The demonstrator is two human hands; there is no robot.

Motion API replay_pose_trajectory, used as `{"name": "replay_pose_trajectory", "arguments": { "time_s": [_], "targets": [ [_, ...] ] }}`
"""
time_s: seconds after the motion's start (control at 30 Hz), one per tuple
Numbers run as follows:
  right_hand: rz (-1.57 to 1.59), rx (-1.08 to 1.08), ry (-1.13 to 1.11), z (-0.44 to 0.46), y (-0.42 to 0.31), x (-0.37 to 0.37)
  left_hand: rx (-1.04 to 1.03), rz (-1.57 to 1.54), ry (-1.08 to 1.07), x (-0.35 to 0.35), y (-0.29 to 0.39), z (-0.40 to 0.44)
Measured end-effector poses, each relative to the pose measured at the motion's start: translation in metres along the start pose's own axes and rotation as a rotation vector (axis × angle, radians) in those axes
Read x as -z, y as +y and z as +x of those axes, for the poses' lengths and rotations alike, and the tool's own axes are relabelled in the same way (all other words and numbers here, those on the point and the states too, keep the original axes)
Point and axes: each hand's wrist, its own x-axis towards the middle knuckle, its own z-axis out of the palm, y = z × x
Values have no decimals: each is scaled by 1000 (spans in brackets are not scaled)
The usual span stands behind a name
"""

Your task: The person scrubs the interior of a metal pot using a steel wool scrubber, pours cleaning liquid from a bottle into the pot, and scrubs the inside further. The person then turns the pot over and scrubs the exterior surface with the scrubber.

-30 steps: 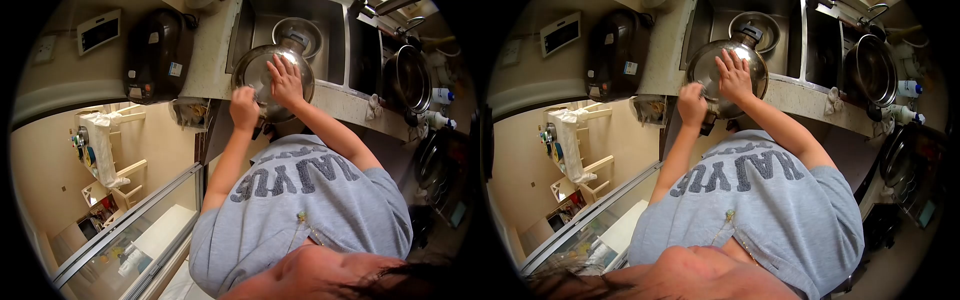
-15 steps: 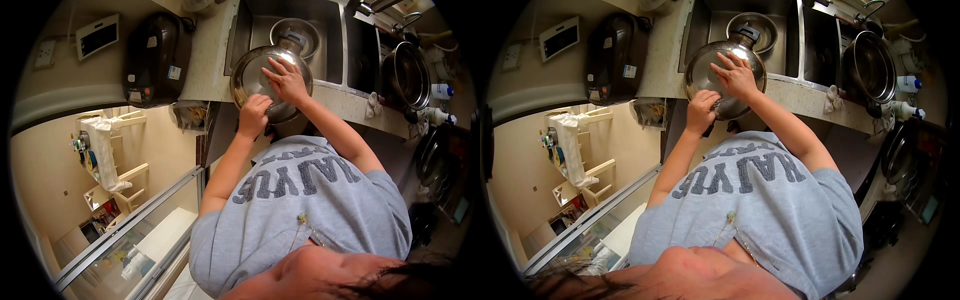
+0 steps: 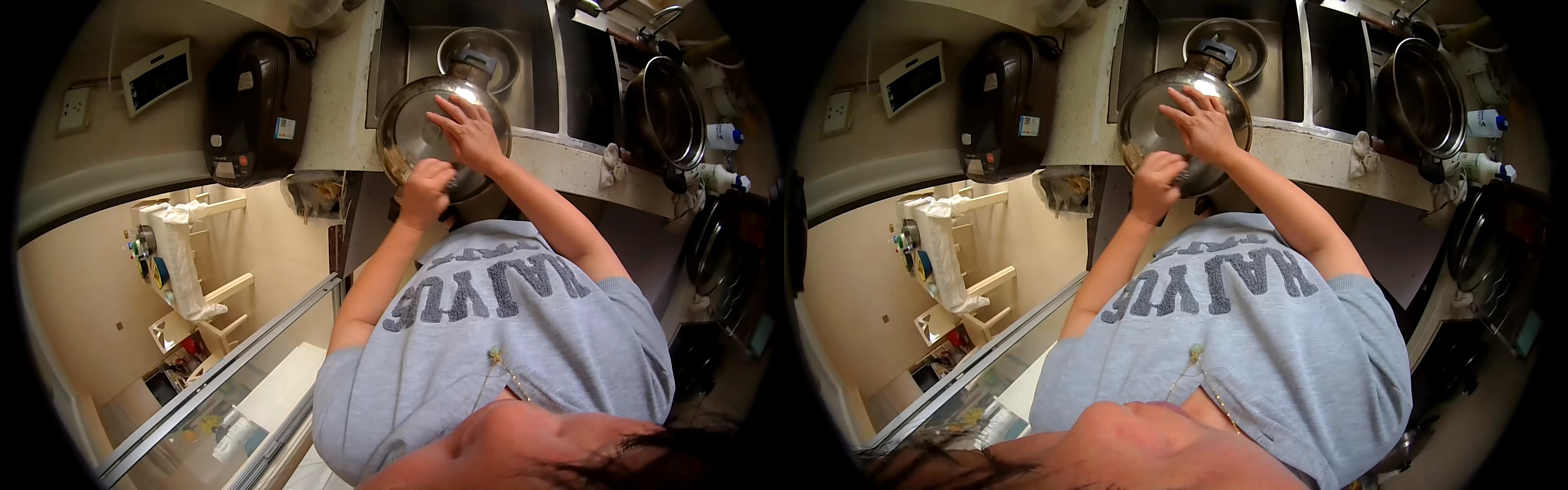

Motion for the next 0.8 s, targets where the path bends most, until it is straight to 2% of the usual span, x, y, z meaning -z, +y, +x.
{"name": "replay_pose_trajectory", "arguments": {
  "time_s": [0.1, 0.17, 0.23, 0.27, 0.3, 0.37, 0.4, 0.47, 0.5, 0.53, 0.57, 0.6, 0.63, 0.7, 0.77, 0.8],
  "targets": [
    [43, -12, -24, -1, 4, -1, -42, 25, -77, -13, 10, 6],
    [67, -13, -28, -1, 4, 1, 8, 14, -82, -2, 3, 8],
    [152, -67, -26, 1, 4, 0, 322, -134, 159, 9, -13, 24],
    [177, -88, -46, 2, 6, 1, 279, -101, 195, 13, -29, 35],
    [170, -109, -41, 2, 6, -1, 331, -136, 165, 14, -39, 46],
    [356, -185, -43, 5, 10, 0, 297, 39, -28, 3, -56, 56],
    [439, -243, -81, 8, 9, 6, 273, 15, -36, 1, -57, 58],
    [651, -350, -73, 14, 1, 21, 326, -104, -293, 7, -51, 59],
    [750, -375, -63, 14, -8, 28, 303, -133, -308, 11, -57, 64],
    [728, -397, -56, 13, -19, 28, 329, -276, -488, 18, -69, 69],
    [427, -392, -30, 13, -31, 26, 350, -418, -669, 25, -79, 77],
    [132, -386, -12, 11, -45, 24, 346, -501, -764, 39, -82, 85],
    [87, -378, 52, 10, -55, 16, 335, -569, -779, 39, -94, 90],
    [195, -464, 113, 15, -78, 8, 491, -1036, -832, 47, -108, 104],
    [190, -476, 186, 17, -88, 0, 483, -957, -652, 39, -104, 119],
    [120, -489, 170, 16, -88, -6, 330, -790, -476, 23, -110, 129]
  ]
}}
